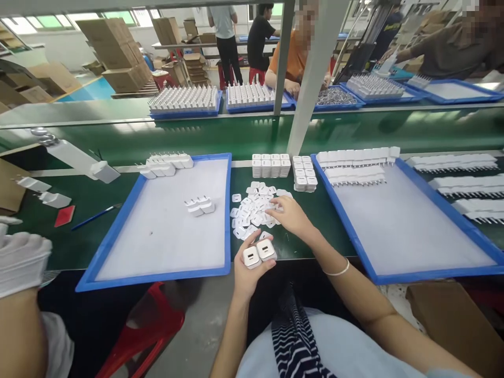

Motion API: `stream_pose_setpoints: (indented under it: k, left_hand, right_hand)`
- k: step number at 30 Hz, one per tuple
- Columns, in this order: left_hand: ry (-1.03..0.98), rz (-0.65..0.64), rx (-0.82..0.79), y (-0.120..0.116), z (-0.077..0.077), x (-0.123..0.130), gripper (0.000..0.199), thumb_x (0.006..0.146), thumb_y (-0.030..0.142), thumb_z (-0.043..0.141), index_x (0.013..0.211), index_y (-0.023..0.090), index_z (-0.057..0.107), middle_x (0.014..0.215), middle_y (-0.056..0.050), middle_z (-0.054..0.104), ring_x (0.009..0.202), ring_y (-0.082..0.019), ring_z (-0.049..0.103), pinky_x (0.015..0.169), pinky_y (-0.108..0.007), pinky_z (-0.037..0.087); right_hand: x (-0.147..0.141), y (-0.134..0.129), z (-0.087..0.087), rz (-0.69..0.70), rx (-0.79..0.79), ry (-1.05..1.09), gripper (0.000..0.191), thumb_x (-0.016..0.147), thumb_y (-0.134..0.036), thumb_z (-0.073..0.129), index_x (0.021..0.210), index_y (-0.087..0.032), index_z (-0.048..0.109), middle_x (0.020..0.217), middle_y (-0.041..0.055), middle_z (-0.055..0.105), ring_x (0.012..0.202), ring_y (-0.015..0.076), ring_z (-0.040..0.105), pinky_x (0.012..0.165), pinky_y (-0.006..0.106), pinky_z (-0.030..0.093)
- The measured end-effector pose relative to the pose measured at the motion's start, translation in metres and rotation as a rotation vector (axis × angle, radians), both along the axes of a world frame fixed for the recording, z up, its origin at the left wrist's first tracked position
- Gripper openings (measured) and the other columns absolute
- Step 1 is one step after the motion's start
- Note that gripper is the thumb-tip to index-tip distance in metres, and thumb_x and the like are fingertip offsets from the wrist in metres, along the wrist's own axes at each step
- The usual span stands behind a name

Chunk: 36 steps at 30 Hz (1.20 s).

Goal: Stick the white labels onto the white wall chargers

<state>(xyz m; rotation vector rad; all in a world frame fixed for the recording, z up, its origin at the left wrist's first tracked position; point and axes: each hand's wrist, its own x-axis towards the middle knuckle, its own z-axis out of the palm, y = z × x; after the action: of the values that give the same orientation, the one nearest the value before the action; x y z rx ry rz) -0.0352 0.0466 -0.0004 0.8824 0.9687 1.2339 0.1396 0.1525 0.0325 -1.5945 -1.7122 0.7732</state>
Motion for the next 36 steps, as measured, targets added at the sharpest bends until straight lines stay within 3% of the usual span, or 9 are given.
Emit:
stream_pose_setpoints:
  k: [7,10,13,16,21,24,29,33,36]
  left_hand:
    - [-0.027,-0.159,0.057,0.004,-0.008,-0.006,0.083,0.064,0.027,0.094,0.139,0.021,0.059,0.122,-0.016,0.076,0.118,-0.031,0.071,0.101,-0.042,0.056]
    - [-0.042,-0.209,0.060,0.005,-0.007,-0.008,0.085,0.063,0.029,0.094,0.139,0.021,0.058,0.121,-0.016,0.076,0.119,-0.033,0.070,0.106,-0.047,0.053]
    - [-0.052,-0.242,0.088,0.006,-0.006,-0.010,0.085,0.063,0.028,0.095,0.139,0.020,0.058,0.120,-0.015,0.077,0.123,-0.032,0.069,0.122,-0.052,0.037]
    - [-0.077,-0.278,0.092,0.006,-0.004,-0.012,0.083,0.066,0.027,0.094,0.139,0.020,0.056,0.121,-0.015,0.077,0.125,-0.030,0.068,0.127,-0.054,0.027]
    - [-0.061,-0.290,0.146,0.007,-0.008,-0.013,0.081,0.067,0.027,0.093,0.139,0.022,0.057,0.120,-0.013,0.077,0.121,-0.032,0.070,0.126,-0.061,0.027]
    - [-0.053,-0.284,0.171,0.007,-0.011,-0.014,0.077,0.068,0.027,0.092,0.137,0.028,0.059,0.118,-0.010,0.078,0.119,-0.033,0.071,0.124,-0.062,0.032]
    - [0.010,-0.281,0.183,0.008,-0.009,-0.018,0.073,0.069,0.019,0.089,0.135,0.037,0.063,0.113,-0.005,0.079,0.110,-0.030,0.074,0.107,-0.058,0.054]
    - [0.044,-0.274,0.164,0.008,-0.008,-0.021,0.067,0.068,0.023,0.090,0.130,0.036,0.067,0.113,-0.006,0.079,0.105,-0.029,0.076,0.091,-0.048,0.064]
    - [0.045,-0.284,0.140,0.010,-0.005,-0.021,0.050,0.068,0.027,0.091,0.114,0.032,0.074,0.107,-0.007,0.081,0.101,-0.030,0.077,0.083,-0.045,0.066]
  right_hand:
    - [-0.036,0.038,-0.005,-0.097,-0.159,-0.363,0.045,0.074,-0.043,0.088,0.104,-0.015,0.068,0.117,0.0233,0.064,0.123,0.0446,0.053,0.101,0.059,0.046]
    - [-0.034,0.045,-0.001,-0.067,-0.241,-0.450,0.044,0.081,-0.044,0.082,0.110,-0.014,0.068,0.121,0.0181,0.065,0.121,0.0371,0.058,0.101,0.057,0.049]
    - [-0.028,0.051,0.004,-0.021,-0.318,-0.493,0.033,0.096,-0.040,0.068,0.119,-0.017,0.066,0.125,0.0104,0.066,0.113,0.0258,0.064,0.098,0.049,0.054]
    - [-0.024,0.053,0.008,0.022,-0.377,-0.485,0.031,0.099,-0.037,0.064,0.122,-0.017,0.065,0.125,0.0092,0.066,0.108,0.0231,0.067,0.093,0.045,0.058]
    - [-0.018,0.052,0.008,0.072,-0.413,-0.359,0.031,0.098,-0.038,0.065,0.119,-0.015,0.066,0.115,0.0073,0.069,0.098,0.0212,0.069,0.084,0.040,0.060]
    - [-0.012,0.051,0.004,0.072,-0.391,-0.237,0.025,0.097,-0.038,0.067,0.102,-0.014,0.067,0.097,0.0027,0.068,0.082,0.0161,0.066,0.074,0.033,0.057]
    - [-0.008,0.045,0.000,0.041,-0.304,0.035,0.034,0.068,-0.033,0.086,0.065,-0.018,0.055,0.063,-0.0045,0.057,0.065,0.0144,0.056,0.060,0.027,0.042]
    - [-0.007,0.036,0.000,0.031,-0.273,0.256,0.029,0.059,-0.031,0.084,0.063,-0.019,0.057,0.063,-0.0013,0.065,0.067,0.0199,0.063,0.061,0.029,0.045]
    - [0.001,0.029,0.003,0.017,-0.254,0.376,0.023,0.060,-0.030,0.082,0.066,-0.019,0.063,0.067,0.0022,0.071,0.072,0.0246,0.068,0.063,0.033,0.050]
